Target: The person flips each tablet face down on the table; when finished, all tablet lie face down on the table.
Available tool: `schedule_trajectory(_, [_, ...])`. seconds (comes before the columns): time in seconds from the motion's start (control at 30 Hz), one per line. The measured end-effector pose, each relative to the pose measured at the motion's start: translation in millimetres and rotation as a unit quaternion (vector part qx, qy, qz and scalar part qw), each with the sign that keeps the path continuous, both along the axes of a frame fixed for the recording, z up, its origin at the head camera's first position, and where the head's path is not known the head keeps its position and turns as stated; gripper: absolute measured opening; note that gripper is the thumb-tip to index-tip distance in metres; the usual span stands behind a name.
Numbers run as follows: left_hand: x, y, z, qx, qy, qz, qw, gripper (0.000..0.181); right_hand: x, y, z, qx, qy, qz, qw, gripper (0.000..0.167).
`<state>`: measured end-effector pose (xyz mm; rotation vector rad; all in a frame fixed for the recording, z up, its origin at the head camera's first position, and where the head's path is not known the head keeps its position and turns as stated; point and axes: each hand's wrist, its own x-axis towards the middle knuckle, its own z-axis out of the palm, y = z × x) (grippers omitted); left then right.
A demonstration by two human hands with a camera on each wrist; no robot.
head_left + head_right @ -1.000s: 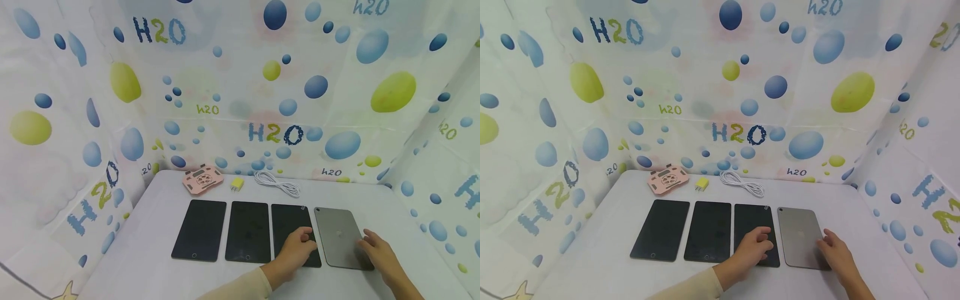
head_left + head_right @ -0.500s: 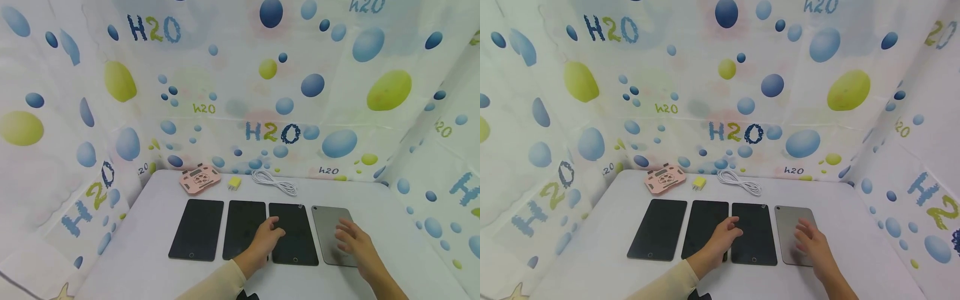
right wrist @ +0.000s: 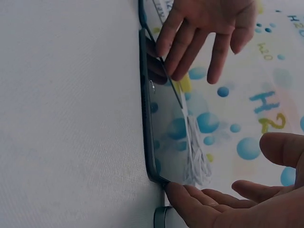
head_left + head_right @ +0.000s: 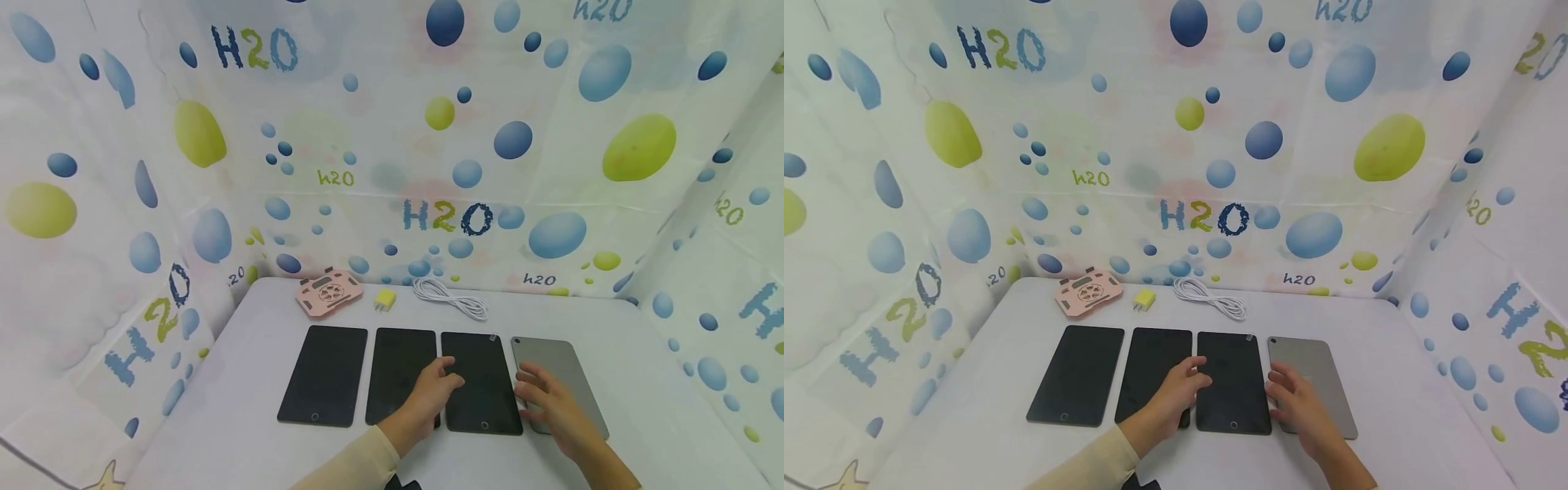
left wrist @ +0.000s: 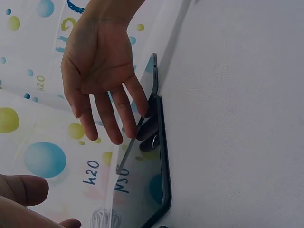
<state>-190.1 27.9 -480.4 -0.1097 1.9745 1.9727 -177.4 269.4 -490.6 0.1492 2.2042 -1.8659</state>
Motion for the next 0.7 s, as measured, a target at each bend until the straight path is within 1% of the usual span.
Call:
schedule_trajectory(0.17, [1.6, -1.4, -0.8, -0.001, -0.001, 0.001, 1.0, 0.053, -2.5, -0.6, -0.9, 0.001, -0.013, 0.009, 0.9999, 0.065])
schedule_trajectory(0.3, [0.8, -1.2, -2.2, 0.007, 0.0, -0.002, 1.0, 0.052, -4.3, -1.3, -0.1, 0.007, -0.017, 0.014, 0.9997, 0.063])
schedule_trajectory(0.5, [-0.3, -2.2, -2.3, 0.016, -0.009, -0.004, 0.9998, 0.05, -6.3, -2.5, -0.7, 0.009, -0.02, 0.013, 0.9997, 0.063])
schedule_trajectory(0.7, [-2.0, -0.1, -1.4, 0.007, 0.0, -0.013, 0.9999, 0.048, -8.1, -0.9, -0.2, 0.0, -0.024, 0.009, 0.9997, 0.064])
